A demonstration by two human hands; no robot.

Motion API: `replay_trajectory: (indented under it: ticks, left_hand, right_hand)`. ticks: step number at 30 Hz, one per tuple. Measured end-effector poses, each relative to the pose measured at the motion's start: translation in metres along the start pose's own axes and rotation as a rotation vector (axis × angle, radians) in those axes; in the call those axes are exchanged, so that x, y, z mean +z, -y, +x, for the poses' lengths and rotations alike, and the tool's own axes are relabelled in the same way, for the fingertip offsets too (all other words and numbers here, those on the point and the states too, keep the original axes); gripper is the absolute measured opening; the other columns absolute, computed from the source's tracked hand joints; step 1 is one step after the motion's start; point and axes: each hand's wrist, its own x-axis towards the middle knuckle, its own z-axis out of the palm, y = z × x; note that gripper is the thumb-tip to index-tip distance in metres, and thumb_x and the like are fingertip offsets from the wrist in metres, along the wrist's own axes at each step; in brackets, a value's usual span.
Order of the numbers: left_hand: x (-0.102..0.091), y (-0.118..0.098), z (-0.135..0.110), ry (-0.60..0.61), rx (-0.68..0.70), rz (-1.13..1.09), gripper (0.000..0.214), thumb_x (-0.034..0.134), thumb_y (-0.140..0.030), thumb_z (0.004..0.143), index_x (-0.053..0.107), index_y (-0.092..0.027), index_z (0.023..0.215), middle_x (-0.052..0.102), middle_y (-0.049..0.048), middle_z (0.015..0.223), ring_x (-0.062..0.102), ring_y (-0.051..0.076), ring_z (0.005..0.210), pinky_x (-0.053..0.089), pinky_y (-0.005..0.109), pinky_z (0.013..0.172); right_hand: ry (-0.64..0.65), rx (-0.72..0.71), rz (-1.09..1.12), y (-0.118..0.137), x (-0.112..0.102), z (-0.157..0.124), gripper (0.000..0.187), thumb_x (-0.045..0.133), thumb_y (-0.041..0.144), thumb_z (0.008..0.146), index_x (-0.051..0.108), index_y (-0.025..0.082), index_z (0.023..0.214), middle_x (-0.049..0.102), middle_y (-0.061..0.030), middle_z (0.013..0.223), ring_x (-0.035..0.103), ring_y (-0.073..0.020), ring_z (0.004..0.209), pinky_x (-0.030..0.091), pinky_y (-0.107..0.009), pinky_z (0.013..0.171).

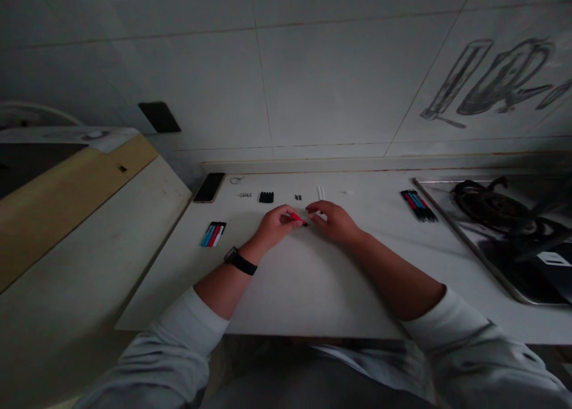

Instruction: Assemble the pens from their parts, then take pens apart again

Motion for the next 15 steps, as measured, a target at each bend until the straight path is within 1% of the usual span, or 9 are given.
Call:
replay_trajectory:
  ticks: [2, 4, 8, 11, 13, 15]
  left_hand:
    - [0.000, 0.000, 0.000, -0.006, -0.015, -0.019, 0.024, 0.079, -0.035, 0.081, 0.064, -0.018, 0.089, 0.071, 0.0032, 0.088, 0.071, 0.016, 0.083, 0.058, 0.032, 0.081]
    - [0.000, 0.000, 0.000, 0.000, -0.021, -0.060, 0.023, 0.079, -0.032, 0.080, 0.063, -0.018, 0.090, 0.070, 0.0018, 0.086, 0.070, 0.016, 0.082, 0.057, 0.031, 0.080]
    - [0.002, 0.000, -0.001, 0.035, -0.019, -0.084, 0.025, 0.079, -0.032, 0.079, 0.063, -0.019, 0.092, 0.071, 0.0033, 0.091, 0.069, 0.016, 0.085, 0.056, 0.030, 0.081]
    - [0.000, 0.001, -0.001, 0.033, -0.029, -0.030, 0.026, 0.076, -0.037, 0.083, 0.063, -0.019, 0.097, 0.071, 0.0041, 0.092, 0.068, 0.015, 0.084, 0.055, 0.028, 0.077]
    - [-0.005, 0.003, 0.001, 0.007, -0.023, 0.012, 0.027, 0.072, -0.039, 0.087, 0.064, -0.019, 0.101, 0.071, 0.0042, 0.090, 0.068, 0.015, 0.082, 0.054, 0.028, 0.077]
    - [-0.012, 0.007, 0.004, -0.044, 0.003, 0.051, 0.026, 0.069, -0.041, 0.089, 0.065, -0.019, 0.103, 0.072, 0.0046, 0.090, 0.068, 0.015, 0.084, 0.055, 0.029, 0.078]
  right_hand:
    - [0.009, -0.026, 0.092, 0.009, 0.002, -0.003, 0.033, 0.060, 0.034, 0.097, 0.068, 0.020, 0.125, 0.074, -0.0099, 0.116, 0.069, -0.0194, 0.101, 0.052, -0.031, 0.092]
    - [0.017, -0.042, 0.115, 0.017, 0.004, -0.004, 0.032, 0.061, 0.032, 0.096, 0.069, 0.021, 0.124, 0.074, -0.0085, 0.114, 0.070, -0.0189, 0.099, 0.052, -0.031, 0.091]
    - [0.054, -0.078, 0.031, 0.024, 0.000, -0.004, 0.025, 0.057, 0.027, 0.097, 0.072, 0.022, 0.117, 0.076, -0.0066, 0.110, 0.070, -0.0183, 0.097, 0.050, -0.030, 0.091]
    - [0.107, -0.063, -0.100, 0.016, -0.014, -0.004, 0.023, 0.056, 0.026, 0.097, 0.073, 0.023, 0.112, 0.076, -0.0062, 0.105, 0.069, -0.0190, 0.094, 0.049, -0.029, 0.087]
    - [0.131, -0.019, -0.190, 0.003, -0.027, -0.005, 0.021, 0.057, 0.025, 0.096, 0.074, 0.023, 0.109, 0.075, -0.0063, 0.104, 0.068, -0.0195, 0.092, 0.048, -0.029, 0.084]
    - [0.155, 0.039, -0.279, -0.013, -0.042, -0.007, 0.021, 0.059, 0.024, 0.094, 0.074, 0.023, 0.108, 0.074, -0.0072, 0.107, 0.067, -0.0203, 0.094, 0.048, -0.029, 0.084]
